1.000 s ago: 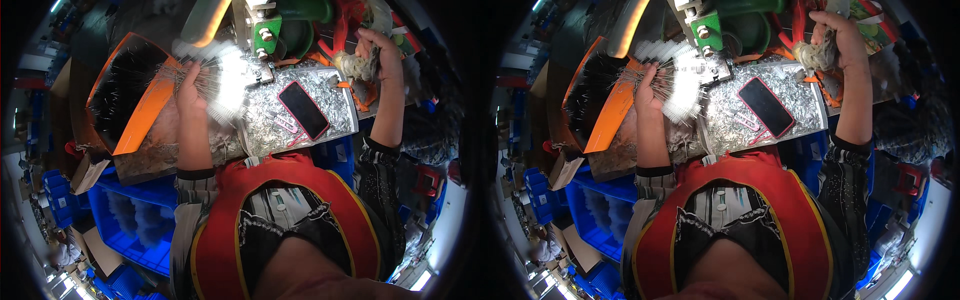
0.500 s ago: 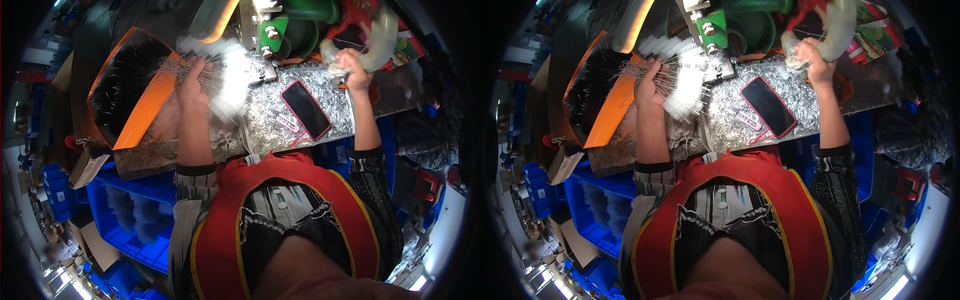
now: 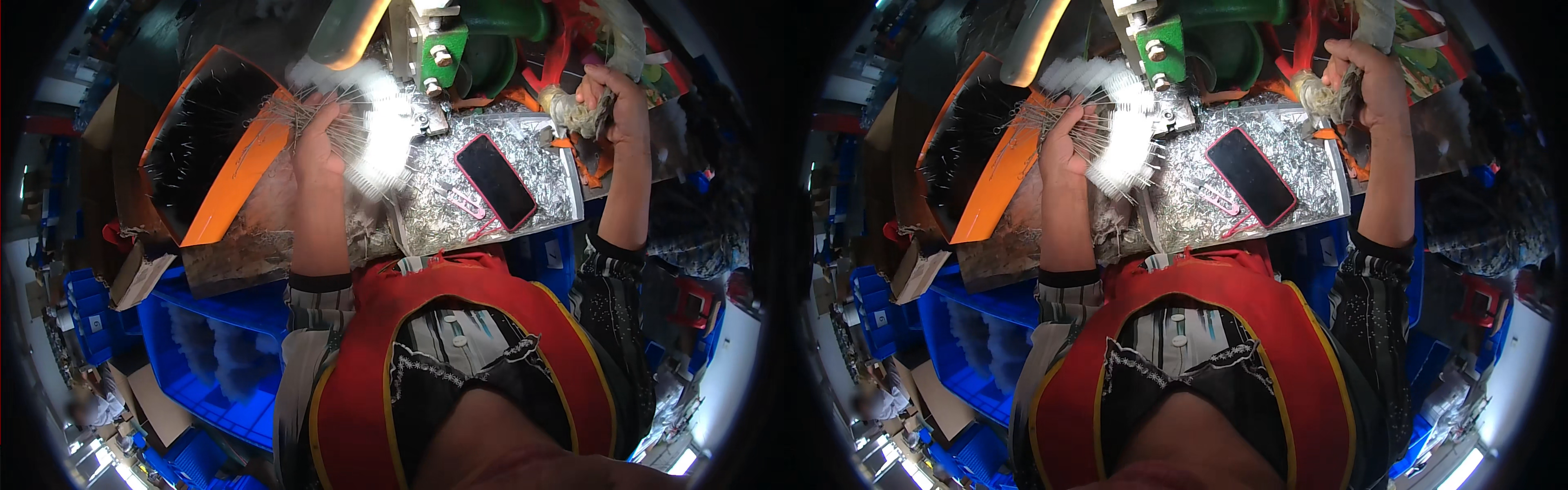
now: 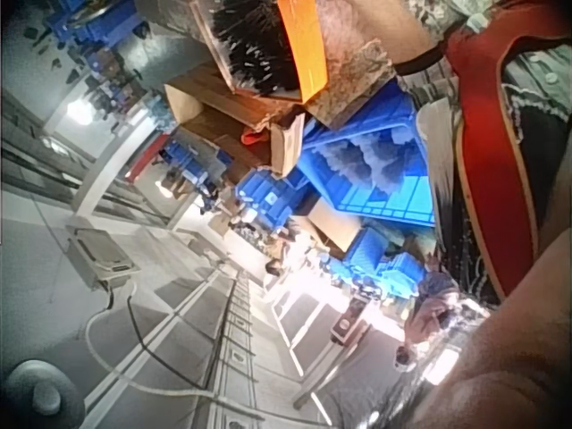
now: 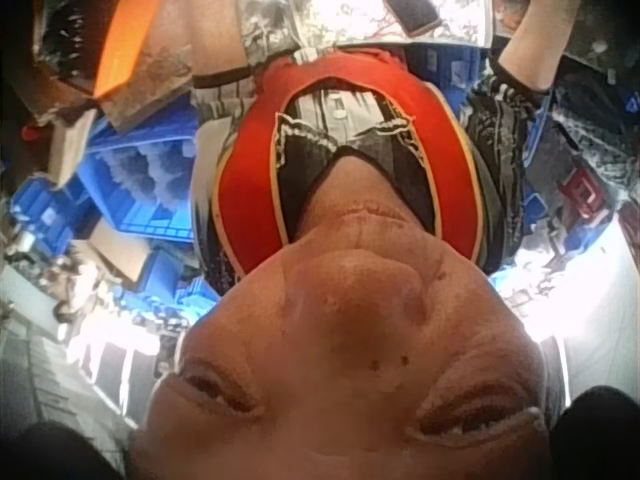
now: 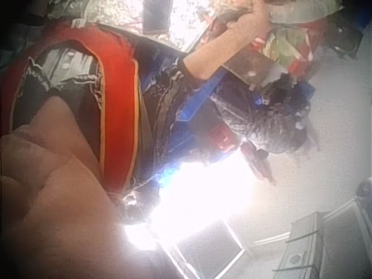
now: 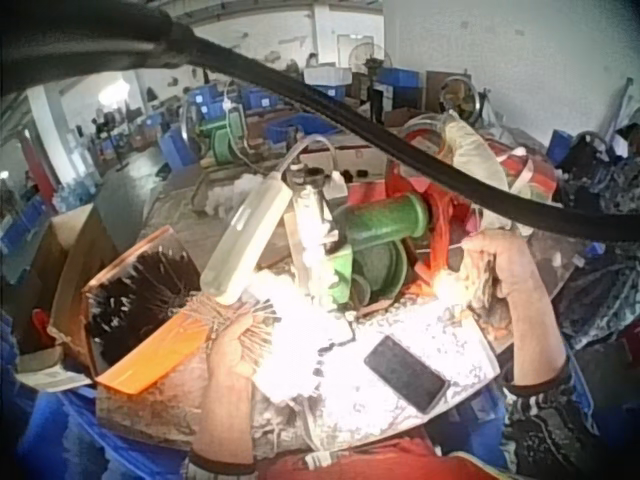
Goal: Assembling and binding small white brushes using a machine in a factory workshop.
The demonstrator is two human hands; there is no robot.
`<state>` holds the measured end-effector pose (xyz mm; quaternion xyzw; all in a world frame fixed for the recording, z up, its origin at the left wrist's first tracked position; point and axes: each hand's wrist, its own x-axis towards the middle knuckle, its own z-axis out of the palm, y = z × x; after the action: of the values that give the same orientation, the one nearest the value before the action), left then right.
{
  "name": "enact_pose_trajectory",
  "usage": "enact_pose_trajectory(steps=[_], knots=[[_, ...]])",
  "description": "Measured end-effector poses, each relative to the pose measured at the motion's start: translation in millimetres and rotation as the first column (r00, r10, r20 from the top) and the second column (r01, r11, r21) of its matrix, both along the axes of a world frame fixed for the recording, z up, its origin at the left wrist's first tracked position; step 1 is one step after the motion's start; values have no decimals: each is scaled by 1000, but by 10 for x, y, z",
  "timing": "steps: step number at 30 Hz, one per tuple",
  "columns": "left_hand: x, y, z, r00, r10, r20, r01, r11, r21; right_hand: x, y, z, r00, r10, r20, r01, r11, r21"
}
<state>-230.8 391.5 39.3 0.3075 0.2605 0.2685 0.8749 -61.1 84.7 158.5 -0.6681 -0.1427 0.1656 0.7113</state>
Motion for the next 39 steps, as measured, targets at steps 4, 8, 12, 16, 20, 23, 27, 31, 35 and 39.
enact_pose_trajectory(steps=[4, 8, 12, 16, 20, 23, 27, 31, 35, 39], knots=[[-2, 6, 33, 1000, -13, -2, 13, 1000, 28, 42, 14, 49, 998, 53, 36, -52, 998, -18], [37, -14, 38, 1000, -8, -9, 9, 999, 32, -102, 56, -77, 974, -132, 186, 117, 989, 92], [50, 7, 26, 1000, 2, 0, -2, 999, 36, 8, 152, -859, 845, -126, 519, -18, 964, 265], [41, 73, -40, 999, 24, 29, -22, 998, -64, 57, 68, -728, 944, -26, 330, -69, 960, 272], [44, 39, -81, 985, 168, 28, -166, 983, -73, -54, 42, -208, 987, -26, 157, 9, 994, 111], [101, -28, -39, 975, 222, 22, -221, 975, -27, 6, 20, -74, 999, -4, 42, 3, 999, 33], [160, -66, -45, 960, 278, 8, -278, 960, -10, 4, -1, 16, 998, 12, 60, -11, 999, -32], [171, -101, 13, 955, 294, -36, -294, 956, 20, 6, 30, 174, 998, 51, 46, -47, 996, -76], [178, -126, 59, 957, 288, -19, -288, 957, -14, -12, 62, 223, 998, 39, 51, -32, 992, -125], [166, -62, -32, 965, 260, 23, -261, 965, 13, 23, 22, -365, 968, -86, 235, 43, 982, 181]])
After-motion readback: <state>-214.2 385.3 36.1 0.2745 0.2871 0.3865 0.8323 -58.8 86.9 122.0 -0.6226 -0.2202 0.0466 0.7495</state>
